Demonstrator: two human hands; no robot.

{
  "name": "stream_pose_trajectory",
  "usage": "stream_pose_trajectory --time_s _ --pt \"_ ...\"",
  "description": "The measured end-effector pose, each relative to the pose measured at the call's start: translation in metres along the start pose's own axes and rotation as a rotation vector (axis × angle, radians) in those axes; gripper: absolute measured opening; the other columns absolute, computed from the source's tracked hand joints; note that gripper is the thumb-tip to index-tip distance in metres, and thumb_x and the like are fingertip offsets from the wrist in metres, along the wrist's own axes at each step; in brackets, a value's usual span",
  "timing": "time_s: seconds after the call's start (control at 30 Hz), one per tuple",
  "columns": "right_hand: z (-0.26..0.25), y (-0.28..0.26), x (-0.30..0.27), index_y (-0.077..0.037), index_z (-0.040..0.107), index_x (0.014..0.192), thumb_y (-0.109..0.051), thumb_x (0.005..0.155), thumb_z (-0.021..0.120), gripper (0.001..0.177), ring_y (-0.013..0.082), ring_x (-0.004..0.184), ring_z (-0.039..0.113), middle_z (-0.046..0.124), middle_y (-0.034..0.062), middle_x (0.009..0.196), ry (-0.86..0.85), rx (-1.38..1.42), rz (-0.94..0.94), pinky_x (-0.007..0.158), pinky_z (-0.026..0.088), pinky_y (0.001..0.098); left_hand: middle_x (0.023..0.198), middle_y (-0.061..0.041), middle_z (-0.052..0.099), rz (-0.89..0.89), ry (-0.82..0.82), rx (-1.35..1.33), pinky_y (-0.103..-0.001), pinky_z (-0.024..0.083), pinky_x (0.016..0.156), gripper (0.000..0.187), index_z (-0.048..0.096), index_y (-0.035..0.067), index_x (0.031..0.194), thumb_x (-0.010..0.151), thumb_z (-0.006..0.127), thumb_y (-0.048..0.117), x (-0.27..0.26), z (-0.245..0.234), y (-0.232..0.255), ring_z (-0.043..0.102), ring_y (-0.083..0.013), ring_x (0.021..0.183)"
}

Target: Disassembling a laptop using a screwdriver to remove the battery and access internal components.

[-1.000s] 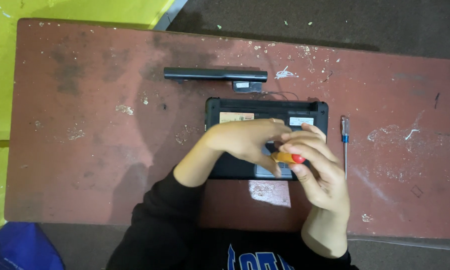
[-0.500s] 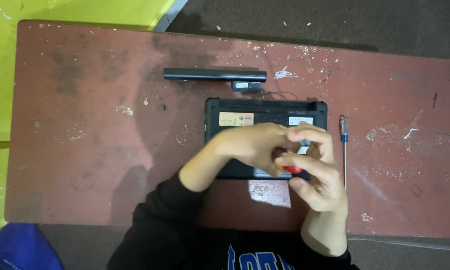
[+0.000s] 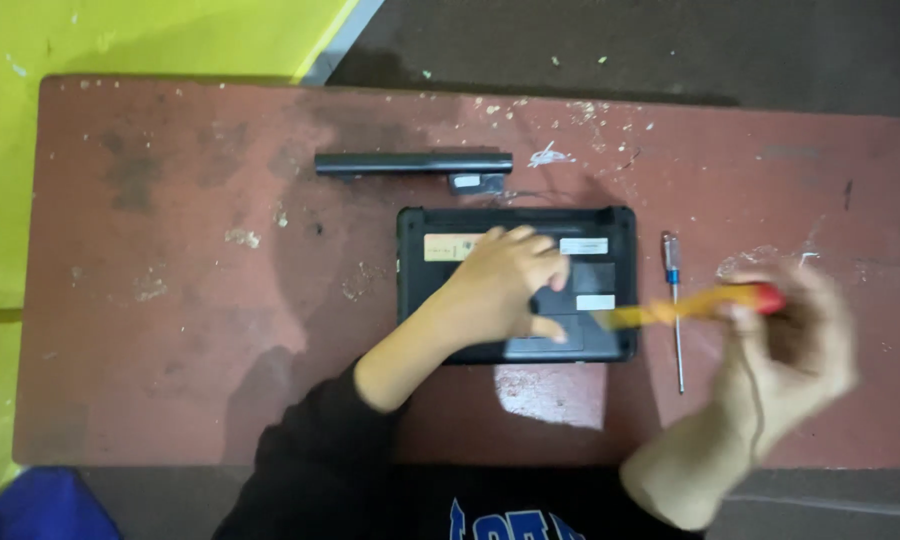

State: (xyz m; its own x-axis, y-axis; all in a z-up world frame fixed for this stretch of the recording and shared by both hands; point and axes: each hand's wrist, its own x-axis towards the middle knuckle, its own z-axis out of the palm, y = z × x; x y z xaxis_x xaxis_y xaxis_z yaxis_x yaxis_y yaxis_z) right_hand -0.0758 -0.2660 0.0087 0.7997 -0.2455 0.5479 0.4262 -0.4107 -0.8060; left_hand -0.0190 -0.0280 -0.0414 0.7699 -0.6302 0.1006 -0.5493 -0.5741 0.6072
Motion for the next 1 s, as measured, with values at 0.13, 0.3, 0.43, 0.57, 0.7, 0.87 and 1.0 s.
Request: stream_pose_trajectory --time_s 0.13,0.3,0.43,0.57,0.7,0.87,1.0 --pt "-0.036 0.019 0.016 0.001 0.056 0.127 0.006 0.104 0.065 0.025 0.0228 0.103 0.066 0.066 0.0192 0.111 -0.046 -0.154 0.222 0.091 0.055 0.03 0.109 -0.006 0.058 -0.095 -0.149 0.07 -0.049 0.036 0.095 0.064 0.066 0.017 0.109 0.061 0.086 0.053 -0.021 0.009 0.01 0.048 -0.0288 0.107" --pt "-0.025 0.054 0.022 -0.012 0.072 0.116 -0.036 0.09 0.069 0.035 0.0136 0.079 0.066 0.073 0.0061 0.11 -0.54 -0.637 0.383 0.073 0.048 0.0279 0.135 -0.006 0.051 0.007 0.058 0.367 -0.05 0.035 0.102 0.091 0.053 0.01 0.137 0.067 0.074 0.065 -0.046 0.053 0.027 0.043 -0.0287 0.124" --pt "0.003 0.046 0.03 -0.015 0.074 0.11 -0.026 0.09 0.068 0.024 0.0189 0.073 0.068 0.075 0.0047 0.101 -0.618 -0.651 0.601 0.076 0.052 0.0307 0.124 -0.006 0.056 0.049 0.259 0.459 -0.041 0.042 0.097 0.079 0.058 0.005 0.128 0.072 0.08 0.055 -0.055 0.055 0.046 0.051 -0.0242 0.111" --pt "-0.002 0.068 0.031 -0.013 0.07 0.113 -0.031 0.095 0.06 0.028 0.0357 0.084 0.068 0.072 0.014 0.101 -0.634 -0.828 0.411 0.075 0.05 0.0462 0.119 -0.01 0.058 0.048 0.324 0.491 -0.04 0.047 0.089 0.07 0.058 0.002 0.128 0.08 0.078 0.048 -0.057 0.066 0.052 0.054 -0.0258 0.106" --pt "0.003 0.091 0.03 -0.019 0.064 0.116 -0.049 0.088 0.065 0.041 0.0361 0.087 0.07 0.073 0.0053 0.096 -0.681 -1.011 0.548 0.072 0.053 0.0487 0.114 -0.01 0.059 0.027 0.369 0.431 -0.042 0.047 0.098 0.062 0.06 0.001 0.125 0.081 0.079 0.042 -0.056 0.066 0.055 0.055 -0.0254 0.104" --pt "0.006 0.095 0.027 -0.012 0.057 0.124 -0.041 0.088 0.069 0.047 0.0417 0.085 0.067 0.071 0.0105 0.096 -0.657 -0.992 0.477 0.069 0.053 0.0555 0.117 -0.013 0.056 0.064 0.299 0.391 -0.047 0.041 0.11 0.066 0.058 0.003 0.129 0.082 0.079 0.044 -0.051 0.056 0.053 0.052 -0.0301 0.12" --pt "0.009 0.09 0.028 -0.018 0.056 0.128 -0.031 0.091 0.065 0.04 0.0448 0.073 0.069 0.071 0.0108 0.103 -0.677 -0.984 0.425 0.067 0.055 0.056 0.119 -0.011 0.056 0.067 0.264 0.399 -0.045 0.043 0.108 0.071 0.056 0.003 0.132 0.079 0.083 0.042 -0.05 0.054 0.052 0.052 -0.0292 0.121"
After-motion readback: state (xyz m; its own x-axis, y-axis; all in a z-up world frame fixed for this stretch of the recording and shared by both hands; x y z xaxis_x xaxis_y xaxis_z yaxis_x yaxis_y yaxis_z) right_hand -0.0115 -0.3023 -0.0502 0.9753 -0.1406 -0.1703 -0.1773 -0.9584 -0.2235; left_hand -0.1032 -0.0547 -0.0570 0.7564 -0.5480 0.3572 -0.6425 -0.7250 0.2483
